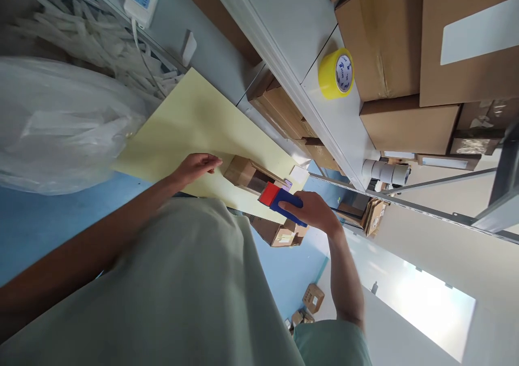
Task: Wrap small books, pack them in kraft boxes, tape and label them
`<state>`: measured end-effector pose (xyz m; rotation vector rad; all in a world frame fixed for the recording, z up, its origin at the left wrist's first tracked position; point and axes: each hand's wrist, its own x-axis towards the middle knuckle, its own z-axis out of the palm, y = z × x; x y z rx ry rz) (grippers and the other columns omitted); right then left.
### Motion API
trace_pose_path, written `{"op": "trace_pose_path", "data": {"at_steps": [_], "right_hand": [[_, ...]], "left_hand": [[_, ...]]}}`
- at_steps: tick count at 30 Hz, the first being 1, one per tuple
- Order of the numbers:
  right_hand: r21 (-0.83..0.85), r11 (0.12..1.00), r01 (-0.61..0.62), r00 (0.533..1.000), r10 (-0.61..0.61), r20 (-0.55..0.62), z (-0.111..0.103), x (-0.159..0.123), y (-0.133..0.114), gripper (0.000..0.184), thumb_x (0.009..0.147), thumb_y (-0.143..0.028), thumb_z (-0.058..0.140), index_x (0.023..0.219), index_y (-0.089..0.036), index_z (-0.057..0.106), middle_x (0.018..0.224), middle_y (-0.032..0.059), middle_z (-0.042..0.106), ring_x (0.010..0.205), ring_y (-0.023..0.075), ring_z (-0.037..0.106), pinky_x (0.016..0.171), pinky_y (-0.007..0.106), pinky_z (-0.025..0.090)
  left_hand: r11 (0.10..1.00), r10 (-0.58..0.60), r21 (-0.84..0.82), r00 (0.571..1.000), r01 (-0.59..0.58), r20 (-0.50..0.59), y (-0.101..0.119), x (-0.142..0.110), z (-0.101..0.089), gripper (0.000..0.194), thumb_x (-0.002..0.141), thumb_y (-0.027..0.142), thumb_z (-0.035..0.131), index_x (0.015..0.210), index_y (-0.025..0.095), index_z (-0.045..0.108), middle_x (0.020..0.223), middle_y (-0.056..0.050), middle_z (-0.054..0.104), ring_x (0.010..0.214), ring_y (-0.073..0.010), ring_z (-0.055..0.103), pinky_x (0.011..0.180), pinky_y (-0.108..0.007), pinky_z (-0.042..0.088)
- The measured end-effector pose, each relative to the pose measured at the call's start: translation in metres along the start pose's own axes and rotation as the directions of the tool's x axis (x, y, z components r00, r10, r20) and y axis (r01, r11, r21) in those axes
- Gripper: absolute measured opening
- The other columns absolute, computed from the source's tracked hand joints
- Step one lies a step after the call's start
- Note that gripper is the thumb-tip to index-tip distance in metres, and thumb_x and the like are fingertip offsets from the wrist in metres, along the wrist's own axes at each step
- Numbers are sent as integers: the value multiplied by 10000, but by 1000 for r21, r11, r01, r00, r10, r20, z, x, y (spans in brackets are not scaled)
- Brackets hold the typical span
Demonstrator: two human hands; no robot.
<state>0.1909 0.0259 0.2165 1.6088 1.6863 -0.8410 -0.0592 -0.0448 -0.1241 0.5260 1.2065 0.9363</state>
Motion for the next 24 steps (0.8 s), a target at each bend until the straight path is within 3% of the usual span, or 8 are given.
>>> {"op": "trace_pose_path", "data": {"at_steps": [4,8,12,16,18,20,22,24], "right_hand": [[-26,1000,-6,999,5,-37,-4,4,-6,619,933,-837,637,705,-262,624,611,33,704,573,221,654,542,320,380],[-39,999,-20,998,18,-55,-4,10,-5,616,933,-832,639,698,-263,617,635,43,714,601,230,663,557,325,388],[-81,996,-46,997,42,-59,-2,17,-6,635,946,-843,599,688,-263,591,661,52,714,617,227,652,576,326,386],[-148,985,-93,995,88,-42,-1,21,-8,622,978,-825,567,756,-247,622,724,47,728,663,216,661,602,312,383],[-176,979,-105,994,101,-34,-1,22,-10,605,1000,-802,558,789,-240,640,765,48,745,706,215,678,621,304,386],[-202,973,-110,994,107,-28,-2,22,-11,584,1012,-780,564,824,-236,664,808,50,761,744,217,692,638,299,389],[-229,966,-118,993,117,-16,-2,21,-14,571,1018,-769,569,860,-233,685,852,56,777,779,220,706,651,296,393],[-253,959,-126,992,127,-10,-2,19,-16,573,1025,-770,561,888,-232,697,888,65,789,806,225,715,656,294,395]], "left_hand": [[998,-32,-58,999,34,33,-15,10,22,495,694,645,872,868,189,789,781,-47,744,712,-180,649,695,-304,557],[997,-25,-66,999,27,35,-28,18,33,518,720,681,851,866,191,772,748,-34,709,709,-178,624,676,-297,523],[1000,11,-10,1000,-11,7,-38,28,44,517,751,701,796,847,193,774,714,-24,687,688,-178,588,629,-283,462],[995,24,93,999,-20,-44,-46,31,62,482,852,657,722,869,179,780,836,-75,767,811,-235,689,721,-316,514],[986,61,160,996,-49,-71,-51,29,69,474,911,632,682,980,174,785,910,-97,788,883,-266,728,780,-338,546],[967,115,238,989,-90,-95,-57,27,71,514,945,583,681,1234,162,743,976,-98,786,894,-266,740,813,-345,568],[942,154,317,979,-105,-134,-62,24,70,673,944,504,717,1496,142,589,1126,-125,760,872,-247,736,828,-357,592],[918,197,377,966,-123,-165,-65,20,68,784,937,413,721,1614,126,451,1289,-178,687,882,-236,729,857,-392,623]]}}
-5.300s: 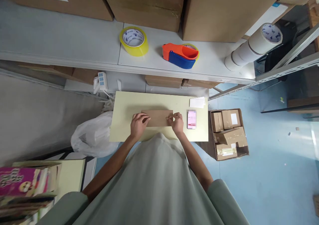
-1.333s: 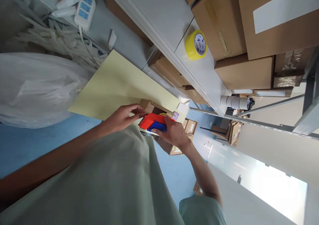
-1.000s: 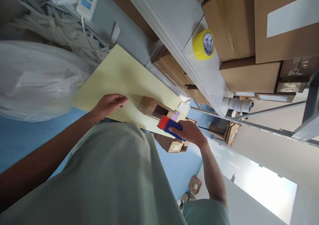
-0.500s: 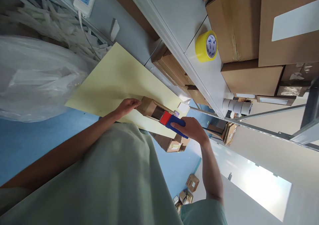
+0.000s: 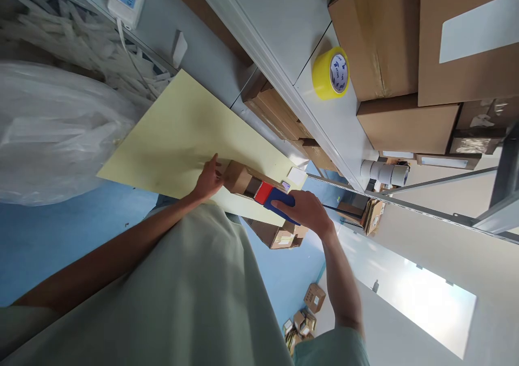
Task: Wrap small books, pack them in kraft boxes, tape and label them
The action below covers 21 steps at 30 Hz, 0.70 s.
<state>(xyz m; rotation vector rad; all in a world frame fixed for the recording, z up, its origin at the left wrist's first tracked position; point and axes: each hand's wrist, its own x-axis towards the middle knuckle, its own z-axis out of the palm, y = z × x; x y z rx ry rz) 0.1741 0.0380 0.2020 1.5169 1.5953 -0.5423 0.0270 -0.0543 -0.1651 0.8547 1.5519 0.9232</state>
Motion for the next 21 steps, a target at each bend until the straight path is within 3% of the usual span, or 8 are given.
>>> {"op": "trace_pose_path", "data": {"at_steps": [3,6,10,13,16,18,21], "right_hand": [[-26,1000,-1,1000,1,-5,0,-2,-3,570,1037,-762,548,908,-229,703,902,70,792,823,228,718,660,294,391],[-37,999,9,1000,-10,-10,1,-4,-6,544,1044,-736,563,902,-230,700,895,60,789,819,223,711,669,293,381],[-64,997,42,999,-44,-20,2,-7,-10,538,1053,-727,563,889,-230,688,899,50,788,815,212,703,671,293,369],[-106,993,58,998,-62,-32,4,-9,-12,547,1052,-733,566,869,-229,674,897,54,785,826,216,702,665,297,352],[-112,992,59,997,-65,-46,5,-11,-16,558,1039,-750,577,851,-231,658,880,54,779,838,223,704,657,300,338],[-98,993,59,997,-63,-45,6,-13,-20,575,1032,-768,575,837,-232,649,862,52,772,820,219,700,647,302,337],[-77,996,55,998,-58,-37,6,-17,-25,570,1039,-761,568,844,-232,653,848,47,766,776,206,688,635,307,341]], "left_hand": [[984,168,-49,985,-169,-27,7,-12,-4,762,955,345,664,1645,161,398,1437,-203,590,1079,-259,724,1000,-459,635],[929,333,-184,942,-322,36,27,-33,-5,873,972,418,686,1715,231,269,1578,-191,515,1309,-292,670,1121,-489,598],[958,288,-86,932,-275,219,47,-54,-6,1228,847,634,854,1767,268,127,1740,-223,345,1460,-406,585,1158,-539,570],[934,337,23,901,-356,272,51,-53,-9,1335,777,623,926,1772,251,118,1778,-230,281,1603,-461,407,1245,-578,482],[844,501,41,815,-534,292,58,-43,-13,1173,805,482,935,1736,252,261,1777,-210,288,1652,-435,319,1308,-583,397],[792,566,53,765,-608,307,67,-35,-14,972,841,388,899,1668,251,407,1745,-197,345,1602,-410,398,1299,-580,405],[750,598,91,730,-656,332,80,-25,-16,709,863,291,836,1522,239,580,1620,-169,498,1485,-372,516,1251,-559,452]]}}
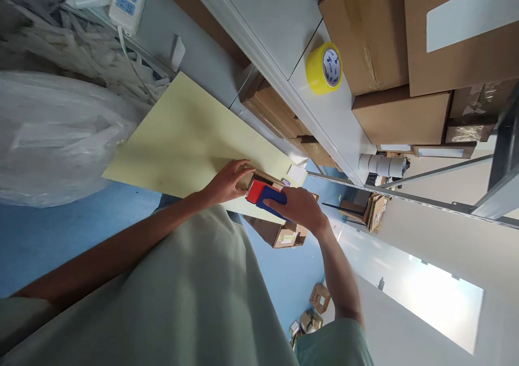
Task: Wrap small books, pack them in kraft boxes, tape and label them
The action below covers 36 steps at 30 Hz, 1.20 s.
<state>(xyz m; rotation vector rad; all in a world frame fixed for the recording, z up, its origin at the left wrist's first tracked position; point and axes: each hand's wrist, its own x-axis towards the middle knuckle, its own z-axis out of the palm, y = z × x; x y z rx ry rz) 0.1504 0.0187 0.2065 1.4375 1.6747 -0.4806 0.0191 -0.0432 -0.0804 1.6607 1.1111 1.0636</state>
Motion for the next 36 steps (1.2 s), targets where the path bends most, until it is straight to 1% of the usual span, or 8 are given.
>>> {"op": "trace_pose_path", "data": {"at_steps": [3,7,11,20,23,28,33,36], "right_hand": [[4,1000,2,1000,-2,-10,0,-3,-4,561,1046,-752,562,867,-231,665,837,47,758,749,203,676,638,314,345],[-3,1000,9,1000,-9,-21,-1,-4,-6,559,1051,-745,561,874,-227,671,804,49,740,728,206,663,635,318,352],[-24,1000,5,999,-6,-40,-2,-3,-7,549,1052,-742,561,890,-231,674,817,48,745,763,214,678,633,311,349],[-16,999,35,999,-35,-27,0,6,-2,625,1053,-805,483,947,-234,712,942,84,794,870,247,727,670,307,381],[-16,999,31,999,-32,-35,4,9,11,665,1042,-835,461,944,-229,716,931,94,792,869,257,730,676,313,395],[5,1000,24,1000,-24,10,21,21,50,693,1035,-849,457,934,-219,727,907,98,792,850,245,734,664,303,402],[63,997,31,997,-36,71,50,51,85,681,1051,-807,485,962,-185,746,944,115,805,827,227,747,632,286,405],[83,995,51,995,-58,84,68,74,96,661,1057,-764,525,1012,-153,773,1032,151,816,916,248,775,676,283,449]], "left_hand": [[998,20,67,1000,-20,2,2,8,-3,513,857,237,797,1358,229,683,1498,-150,587,1393,-354,564,1202,-536,485],[992,20,128,1000,-18,-16,2,11,-1,317,874,191,742,1190,221,720,1351,-143,638,1269,-338,598,1129,-521,515],[985,7,170,1000,-2,-25,-2,14,7,281,864,173,732,1142,215,720,1265,-144,625,1185,-327,593,1081,-513,528],[980,-98,172,995,95,12,-15,14,14,235,894,193,703,1119,237,757,1295,-139,609,1203,-336,591,1092,-532,525],[982,-123,150,992,117,32,-17,16,12,202,932,248,705,1125,247,766,1310,-138,625,1217,-345,599,1118,-557,513],[984,-114,146,989,100,90,-24,17,1,274,913,319,781,1183,273,762,1377,-116,641,1285,-356,601,1137,-548,501],[971,-113,227,979,73,170,-24,16,-7,350,923,368,773,1266,299,761,1431,-97,649,1322,-357,601,1140,-542,498],[945,-133,319,972,66,193,-18,17,-8,349,932,353,763,1276,294,762,1454,-92,656,1296,-351,617,1124,-540,509]]}}
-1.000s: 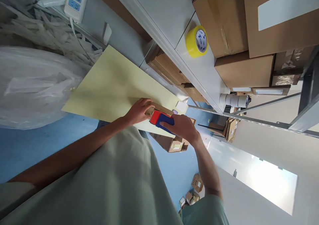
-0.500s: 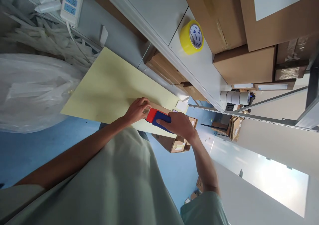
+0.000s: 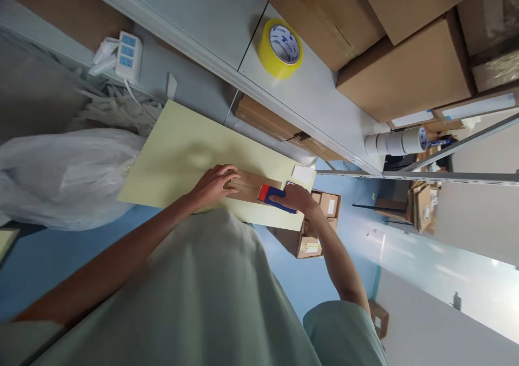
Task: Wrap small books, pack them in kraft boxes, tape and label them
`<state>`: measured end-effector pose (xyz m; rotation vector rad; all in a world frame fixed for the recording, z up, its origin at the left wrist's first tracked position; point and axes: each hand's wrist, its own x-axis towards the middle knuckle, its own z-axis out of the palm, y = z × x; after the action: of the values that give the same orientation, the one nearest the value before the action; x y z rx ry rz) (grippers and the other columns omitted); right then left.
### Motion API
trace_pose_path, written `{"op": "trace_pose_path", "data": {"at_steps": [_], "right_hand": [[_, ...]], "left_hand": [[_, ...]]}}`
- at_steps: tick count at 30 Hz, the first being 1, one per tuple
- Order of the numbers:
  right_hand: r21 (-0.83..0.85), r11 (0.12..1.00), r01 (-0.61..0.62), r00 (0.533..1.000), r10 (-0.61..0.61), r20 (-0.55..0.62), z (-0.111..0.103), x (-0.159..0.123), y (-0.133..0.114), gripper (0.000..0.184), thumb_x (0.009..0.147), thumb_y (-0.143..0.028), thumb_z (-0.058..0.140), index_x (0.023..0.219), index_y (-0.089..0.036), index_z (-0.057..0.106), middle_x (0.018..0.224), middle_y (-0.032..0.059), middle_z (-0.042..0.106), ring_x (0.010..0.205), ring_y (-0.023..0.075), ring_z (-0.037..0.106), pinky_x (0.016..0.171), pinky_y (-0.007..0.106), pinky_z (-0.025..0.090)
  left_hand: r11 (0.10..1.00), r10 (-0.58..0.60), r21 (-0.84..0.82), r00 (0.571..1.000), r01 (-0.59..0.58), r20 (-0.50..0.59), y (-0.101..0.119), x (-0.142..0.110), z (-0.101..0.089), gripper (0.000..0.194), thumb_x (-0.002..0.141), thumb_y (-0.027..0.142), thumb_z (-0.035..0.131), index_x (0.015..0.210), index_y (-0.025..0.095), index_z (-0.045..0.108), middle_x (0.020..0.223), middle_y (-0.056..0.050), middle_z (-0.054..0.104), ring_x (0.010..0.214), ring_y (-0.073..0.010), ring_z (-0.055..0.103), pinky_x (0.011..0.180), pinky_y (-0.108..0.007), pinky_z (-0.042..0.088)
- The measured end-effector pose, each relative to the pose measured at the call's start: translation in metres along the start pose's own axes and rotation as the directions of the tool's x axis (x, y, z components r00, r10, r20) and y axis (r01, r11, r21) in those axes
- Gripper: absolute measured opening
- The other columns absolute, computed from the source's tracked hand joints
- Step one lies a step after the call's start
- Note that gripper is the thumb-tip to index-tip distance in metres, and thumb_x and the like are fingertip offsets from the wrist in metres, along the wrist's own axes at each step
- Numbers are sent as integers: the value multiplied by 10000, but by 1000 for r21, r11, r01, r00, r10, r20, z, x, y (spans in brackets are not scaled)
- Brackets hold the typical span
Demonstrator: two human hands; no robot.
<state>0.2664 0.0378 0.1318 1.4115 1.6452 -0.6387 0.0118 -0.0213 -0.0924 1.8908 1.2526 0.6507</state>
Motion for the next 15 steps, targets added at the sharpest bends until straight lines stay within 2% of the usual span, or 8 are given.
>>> {"op": "trace_pose_path", "data": {"at_steps": [5,9,12,15], "right_hand": [[19,1000,19,999,-19,-35,23,35,11,655,1037,-738,585,1176,-129,783,1208,214,809,1175,332,766,872,328,532],[86,993,79,995,-73,-66,38,54,18,603,1033,-676,620,1281,-144,759,1248,232,803,1224,353,758,923,349,547],[132,983,128,990,-119,-74,45,62,23,596,1028,-659,624,1304,-146,753,1248,230,804,1212,366,762,922,366,559],[158,970,184,981,-171,-92,48,64,28,574,1035,-637,616,1311,-154,757,1271,211,801,1200,363,765,912,367,566]], "left_hand": [[992,-66,112,998,63,19,14,-2,-6,366,934,325,761,1299,295,766,1478,-98,656,1315,-365,618,1135,-544,511],[967,-135,224,990,124,34,33,-9,-5,418,971,288,687,1387,290,725,1539,-120,630,1402,-389,581,1177,-589,488],[943,-175,295,984,155,42,52,-15,10,533,1008,236,566,1539,243,618,1659,-161,537,1565,-395,461,1255,-613,425],[926,-195,338,980,168,49,70,-19,38,716,1017,206,461,1716,96,348,1796,-257,302,1711,-401,200,1339,-643,295]]}}
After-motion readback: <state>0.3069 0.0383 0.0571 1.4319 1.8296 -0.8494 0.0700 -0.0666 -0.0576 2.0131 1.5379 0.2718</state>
